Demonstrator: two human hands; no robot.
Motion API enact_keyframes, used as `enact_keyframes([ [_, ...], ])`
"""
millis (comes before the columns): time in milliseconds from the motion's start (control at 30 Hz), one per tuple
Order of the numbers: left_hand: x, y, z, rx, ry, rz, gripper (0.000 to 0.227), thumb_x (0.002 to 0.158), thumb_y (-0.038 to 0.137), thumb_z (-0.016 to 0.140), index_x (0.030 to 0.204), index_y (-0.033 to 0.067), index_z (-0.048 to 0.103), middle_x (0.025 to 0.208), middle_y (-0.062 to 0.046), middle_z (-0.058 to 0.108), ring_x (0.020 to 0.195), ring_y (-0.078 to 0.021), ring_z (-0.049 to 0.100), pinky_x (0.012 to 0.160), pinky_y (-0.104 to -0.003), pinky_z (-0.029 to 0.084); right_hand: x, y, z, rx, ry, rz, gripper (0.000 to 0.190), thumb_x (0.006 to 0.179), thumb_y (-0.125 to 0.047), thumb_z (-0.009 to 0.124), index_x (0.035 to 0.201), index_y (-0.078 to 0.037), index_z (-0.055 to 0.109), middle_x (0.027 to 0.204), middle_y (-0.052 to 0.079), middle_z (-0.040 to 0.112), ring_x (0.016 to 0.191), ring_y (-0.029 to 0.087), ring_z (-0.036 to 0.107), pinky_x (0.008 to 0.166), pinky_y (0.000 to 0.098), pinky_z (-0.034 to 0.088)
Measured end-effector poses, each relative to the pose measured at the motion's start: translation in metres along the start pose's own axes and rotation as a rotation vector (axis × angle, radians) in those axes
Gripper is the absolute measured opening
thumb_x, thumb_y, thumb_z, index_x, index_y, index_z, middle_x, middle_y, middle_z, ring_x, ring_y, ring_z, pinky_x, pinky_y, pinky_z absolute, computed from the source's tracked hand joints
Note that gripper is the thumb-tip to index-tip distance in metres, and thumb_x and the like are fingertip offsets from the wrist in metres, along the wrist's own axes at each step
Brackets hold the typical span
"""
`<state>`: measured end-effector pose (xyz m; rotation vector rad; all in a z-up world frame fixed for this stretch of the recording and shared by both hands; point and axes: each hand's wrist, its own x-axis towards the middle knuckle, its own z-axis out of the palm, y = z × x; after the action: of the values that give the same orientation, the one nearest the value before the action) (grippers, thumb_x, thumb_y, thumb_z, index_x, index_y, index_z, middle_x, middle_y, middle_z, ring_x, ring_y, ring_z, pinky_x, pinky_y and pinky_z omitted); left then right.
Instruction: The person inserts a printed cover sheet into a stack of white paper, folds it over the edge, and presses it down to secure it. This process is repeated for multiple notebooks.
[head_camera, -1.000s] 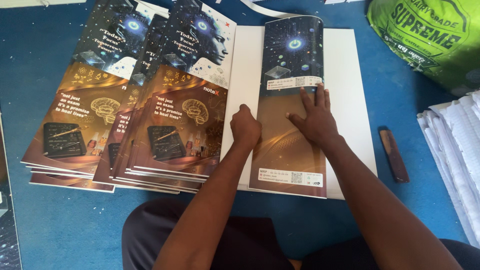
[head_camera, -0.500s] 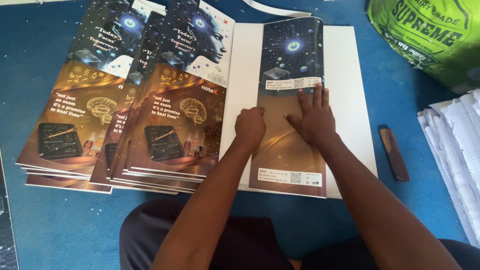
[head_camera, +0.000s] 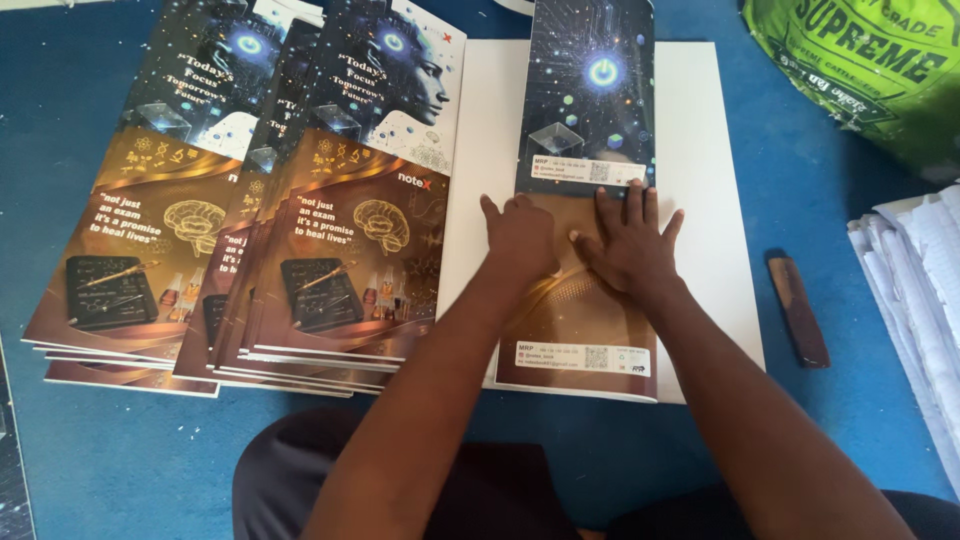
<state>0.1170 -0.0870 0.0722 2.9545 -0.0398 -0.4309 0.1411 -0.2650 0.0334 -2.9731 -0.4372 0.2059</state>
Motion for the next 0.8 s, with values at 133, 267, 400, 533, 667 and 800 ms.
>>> enact_keyframes([
  [133,0.014,0.007,0.008,0.055,-0.051,-0.009,0.088,0.067,0.04,0.093,0.138,0.0022,0.058,0.145,-0.021,0.052,0.14,-0.035,0.046,0.12,-0.068,0.019,-0.001,0.007,0.012,0.023,0.049,-0.016,0.086,0.094,-0.071,0.037,0.163,-0.02,0.024,0.168,0.026,0.009,0.155,0.046,0.002,0.114,0.0755,0.001],
  [267,0.026,0.008,0.024,0.017,0.064,0.011,0.094,0.069,0.035,0.093,0.149,0.0158,0.049,0.142,-0.024,0.053,0.137,-0.0415,0.046,0.115,-0.07,0.022,0.004,0.008,0.019,0.045,0.05,-0.01,0.087,0.094,-0.072,0.037,0.162,-0.021,0.025,0.169,0.025,0.006,0.156,0.044,-0.001,0.114,0.0753,-0.001],
  [400,0.04,0.012,0.039,0.064,-0.002,0.012,0.083,0.07,0.033,0.091,0.144,0.0316,0.054,0.146,-0.025,0.049,0.14,-0.045,0.041,0.114,-0.069,0.022,0.007,0.013,0.023,0.07,0.051,-0.018,0.088,0.092,-0.072,0.038,0.163,-0.021,0.023,0.169,0.023,0.004,0.156,0.042,-0.003,0.114,0.0747,-0.003],
  [533,0.044,0.011,0.048,0.025,0.09,0.001,0.072,0.078,0.033,0.086,0.144,0.0337,0.056,0.145,-0.025,0.05,0.138,-0.0466,0.043,0.112,-0.074,0.022,0.011,0.026,0.027,0.182,0.028,0.003,0.085,0.093,-0.07,0.045,0.16,-0.02,0.032,0.17,0.021,0.007,0.157,0.039,-0.001,0.117,0.0722,-0.003],
  [667,0.042,0.012,0.043,0.058,0.002,-0.002,0.09,0.073,0.034,0.091,0.152,0.0365,0.047,0.148,-0.024,0.047,0.14,-0.0448,0.041,0.111,-0.069,0.027,0.016,0.058,0.022,0.354,0.093,-0.074,0.067,0.096,-0.053,0.059,0.15,-0.015,0.049,0.165,0.023,0.029,0.152,0.041,0.029,0.122,0.0601,0.02],
  [800,0.039,0.014,0.035,0.063,-0.068,-0.012,0.106,0.067,0.037,0.096,0.156,0.037,0.04,0.154,-0.025,0.039,0.144,-0.0449,0.035,0.108,-0.06,0.035,0.005,0.102,0.011,0.383,0.185,-0.227,0.049,0.093,-0.023,0.068,0.14,-0.01,0.061,0.152,0.03,0.045,0.137,0.047,0.045,0.111,0.0489,0.04],
])
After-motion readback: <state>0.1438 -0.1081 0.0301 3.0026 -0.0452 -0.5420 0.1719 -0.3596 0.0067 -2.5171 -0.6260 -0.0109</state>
